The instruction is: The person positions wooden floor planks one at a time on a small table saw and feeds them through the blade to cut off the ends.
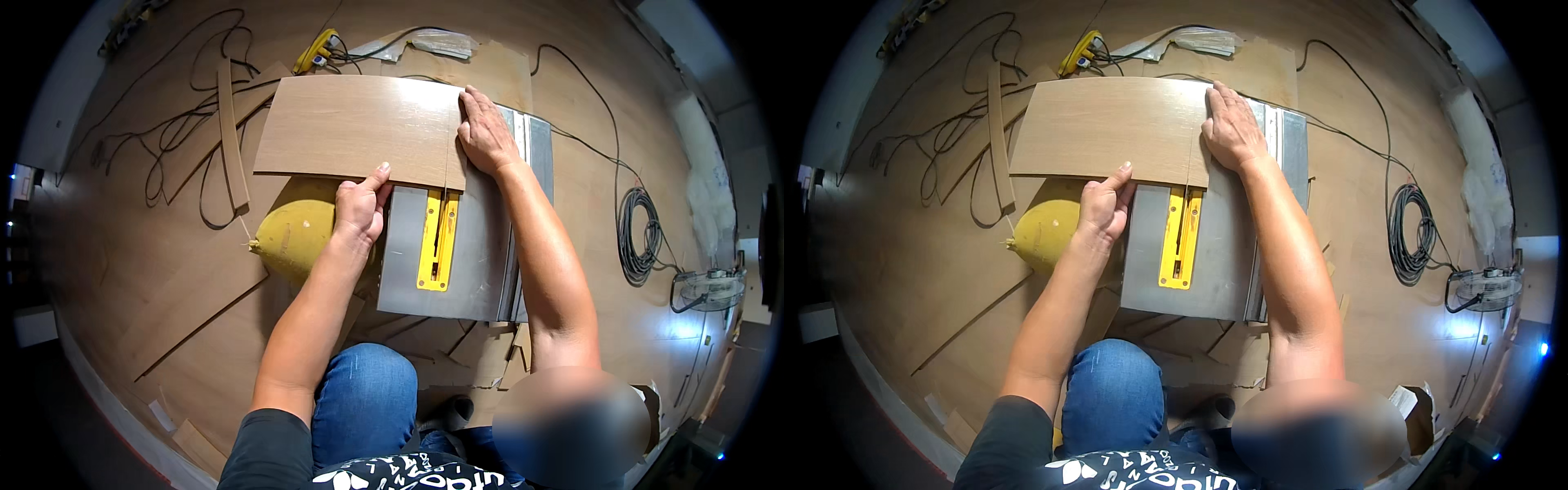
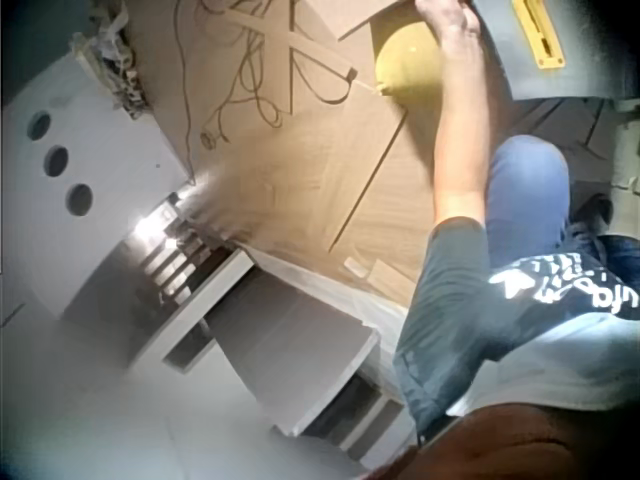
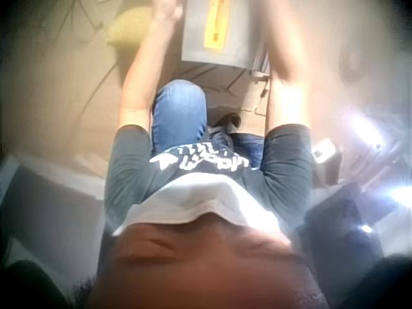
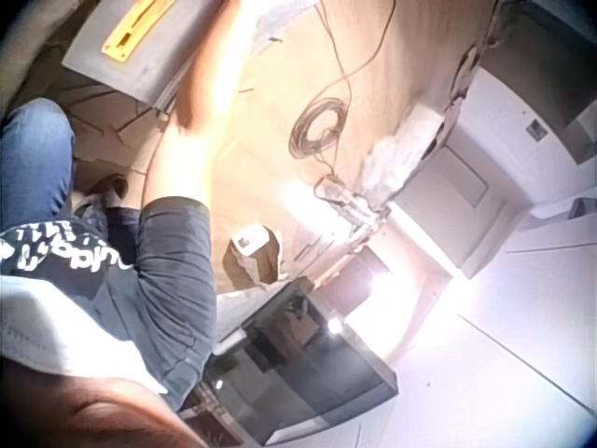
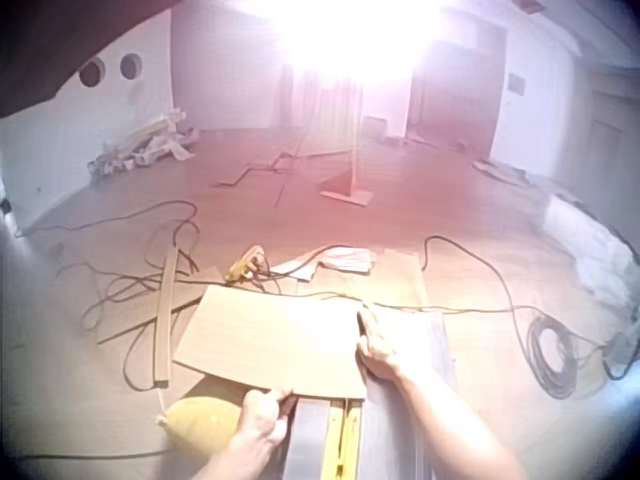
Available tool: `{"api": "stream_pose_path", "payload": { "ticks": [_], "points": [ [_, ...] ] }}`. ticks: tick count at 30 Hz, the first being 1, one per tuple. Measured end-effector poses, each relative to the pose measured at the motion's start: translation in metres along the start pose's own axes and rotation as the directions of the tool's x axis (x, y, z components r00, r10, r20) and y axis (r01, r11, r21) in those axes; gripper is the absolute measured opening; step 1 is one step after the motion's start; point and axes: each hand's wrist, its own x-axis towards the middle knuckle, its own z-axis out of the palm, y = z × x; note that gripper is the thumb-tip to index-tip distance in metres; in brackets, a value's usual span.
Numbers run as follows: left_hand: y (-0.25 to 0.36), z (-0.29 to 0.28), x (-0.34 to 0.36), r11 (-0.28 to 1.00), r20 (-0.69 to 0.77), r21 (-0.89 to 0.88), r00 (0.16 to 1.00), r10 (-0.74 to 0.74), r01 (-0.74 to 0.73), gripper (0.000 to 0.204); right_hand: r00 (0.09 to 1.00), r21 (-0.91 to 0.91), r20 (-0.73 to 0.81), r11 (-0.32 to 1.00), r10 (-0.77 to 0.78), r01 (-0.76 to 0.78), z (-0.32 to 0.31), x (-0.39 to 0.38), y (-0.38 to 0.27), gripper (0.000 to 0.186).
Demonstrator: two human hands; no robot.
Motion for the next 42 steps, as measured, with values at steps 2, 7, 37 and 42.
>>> {"api": "stream_pose_path", "payload": {
  "ticks": [2,7,37,42],
  "points": [
    [0.0,-0.001,0.0,1.0,0.0,-0.003,1.0,-0.002,0.002,0.006,0.999,0.019,-0.043,1.0,-0.008,0.009,0.001,-0.003,-0.002,0.057],
    [0.0,0.0,0.001,1.0,-0.014,-0.009,1.0,-0.007,0.007,0.007,0.998,0.015,-0.049,1.0,-0.026,0.027,0.001,-0.002,0.001,0.057],
    [0.0,0.0,0.009,1.0,0.011,-0.009,1.0,-0.008,0.008,0.01,1.0,0.019,-0.002,1.0,0.002,-0.002,-0.001,0.001,0.001,0.059],
    [0.0,0.002,0.012,1.0,0.01,0.0,1.0,0.001,-0.001,0.01,1.0,-0.011,0.001,1.0,0.018,-0.018,0.002,0.001,0.002,0.061]
  ]
}}
